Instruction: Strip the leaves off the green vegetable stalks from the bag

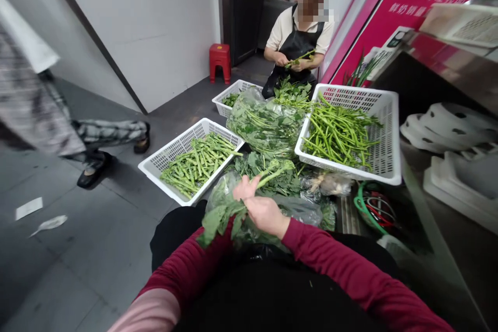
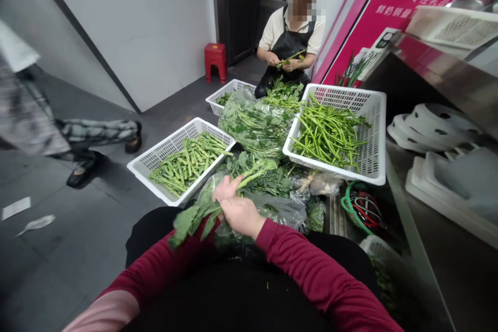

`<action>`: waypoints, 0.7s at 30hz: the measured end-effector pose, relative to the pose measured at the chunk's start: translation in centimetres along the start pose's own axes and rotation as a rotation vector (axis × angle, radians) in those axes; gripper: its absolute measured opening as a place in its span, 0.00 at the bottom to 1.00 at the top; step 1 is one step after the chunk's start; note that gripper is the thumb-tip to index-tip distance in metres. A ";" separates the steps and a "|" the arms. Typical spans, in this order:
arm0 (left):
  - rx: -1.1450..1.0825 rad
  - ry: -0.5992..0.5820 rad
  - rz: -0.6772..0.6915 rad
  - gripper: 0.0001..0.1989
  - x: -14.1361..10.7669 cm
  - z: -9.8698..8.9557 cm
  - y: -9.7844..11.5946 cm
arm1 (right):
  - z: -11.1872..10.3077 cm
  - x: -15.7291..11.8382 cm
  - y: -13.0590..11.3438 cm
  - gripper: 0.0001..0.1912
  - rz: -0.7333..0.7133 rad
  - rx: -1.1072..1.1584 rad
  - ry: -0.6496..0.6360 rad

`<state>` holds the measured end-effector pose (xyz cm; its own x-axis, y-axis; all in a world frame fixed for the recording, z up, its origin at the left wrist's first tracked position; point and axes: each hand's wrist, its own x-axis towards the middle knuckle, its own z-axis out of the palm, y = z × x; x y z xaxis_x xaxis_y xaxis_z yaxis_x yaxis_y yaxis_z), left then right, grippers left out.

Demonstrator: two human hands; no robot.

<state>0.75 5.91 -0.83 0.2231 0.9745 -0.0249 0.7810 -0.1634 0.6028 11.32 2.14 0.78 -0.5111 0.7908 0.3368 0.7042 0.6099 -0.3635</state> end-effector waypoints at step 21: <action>-1.103 -0.034 -0.587 0.12 0.8 -1.1 -2.8 | -3.4 -3.0 11.5 0.19 1.026 0.869 -0.068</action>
<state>-1.93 7.28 -1.65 0.0350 0.8492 -0.5269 -0.1338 0.5264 0.8396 22.61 6.66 -1.49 0.0130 0.8921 -0.4517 0.2560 -0.4396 -0.8609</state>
